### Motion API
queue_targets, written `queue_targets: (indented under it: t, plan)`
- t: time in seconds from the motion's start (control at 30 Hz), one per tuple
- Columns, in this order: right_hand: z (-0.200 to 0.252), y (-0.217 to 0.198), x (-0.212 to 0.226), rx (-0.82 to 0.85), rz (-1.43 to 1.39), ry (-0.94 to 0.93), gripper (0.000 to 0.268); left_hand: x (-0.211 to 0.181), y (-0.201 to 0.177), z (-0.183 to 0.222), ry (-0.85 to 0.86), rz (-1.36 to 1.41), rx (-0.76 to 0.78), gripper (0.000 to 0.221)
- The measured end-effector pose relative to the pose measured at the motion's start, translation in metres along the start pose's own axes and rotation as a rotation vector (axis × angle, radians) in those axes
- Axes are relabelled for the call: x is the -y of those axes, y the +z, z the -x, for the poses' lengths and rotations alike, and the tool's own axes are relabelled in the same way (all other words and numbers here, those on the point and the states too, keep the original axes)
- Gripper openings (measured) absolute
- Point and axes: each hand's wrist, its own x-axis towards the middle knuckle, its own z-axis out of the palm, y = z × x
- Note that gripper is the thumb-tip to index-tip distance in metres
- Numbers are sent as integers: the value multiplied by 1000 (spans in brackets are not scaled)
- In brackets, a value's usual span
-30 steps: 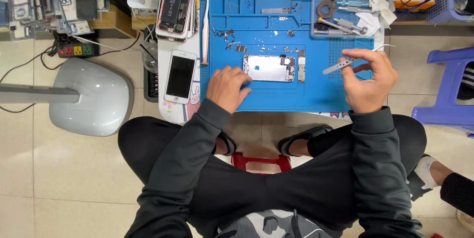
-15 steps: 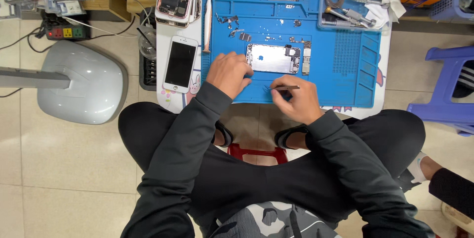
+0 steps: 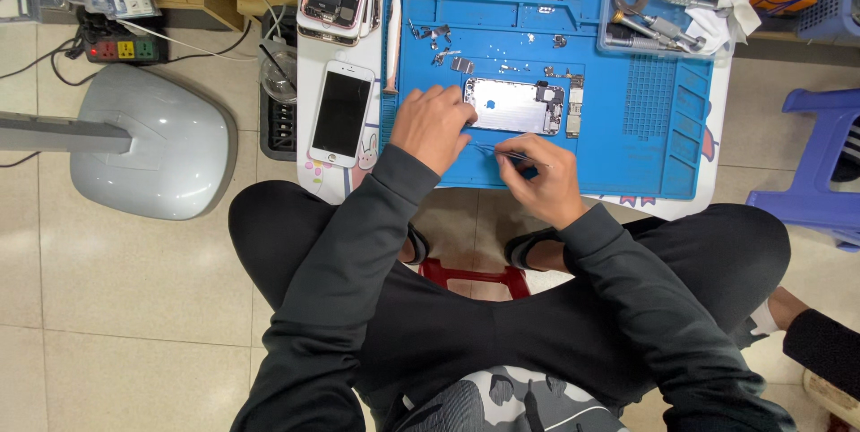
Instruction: The person is repairing a disassembled smartphone on a blue work mat. They use a screwdriver to tighten screws on the phone's internal components and tweezers to handle small parts. The person also wipes the phone with a white cloth during the process.
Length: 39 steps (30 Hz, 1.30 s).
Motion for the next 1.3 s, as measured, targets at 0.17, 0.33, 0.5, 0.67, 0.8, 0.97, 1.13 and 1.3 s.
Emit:
queue_targets:
  t: [0.17,0.33,0.5,0.67,0.8,0.97,1.13,1.3]
  plan:
    - [1,3,1,-14,4,8,12,-2,-2,1,-23,6,24,26]
    - [0,4,2,-17,-3,27,12,-2,-5,0,-35,-1,48,24]
    - [0,4,1,-16,14,31,14,-3,-4,1,-35,9,46,23]
    - [1,2,4,-2,30,48,13,-6,-1,1,-32,7,49,23]
    - [-3,1,8,-5,23,44,13,-5,-3,1,-25,20,51,22]
    - [-1,1,7,-10,5,50,12,-7,-5,2,-27,33,68,24]
    - [-1,-6,6,-11,-18,72,12,-8,-1,3,-35,64,60,23]
    - [-7,-38,8,-129,3,98,10,-5,17,5,-39,46,48,18]
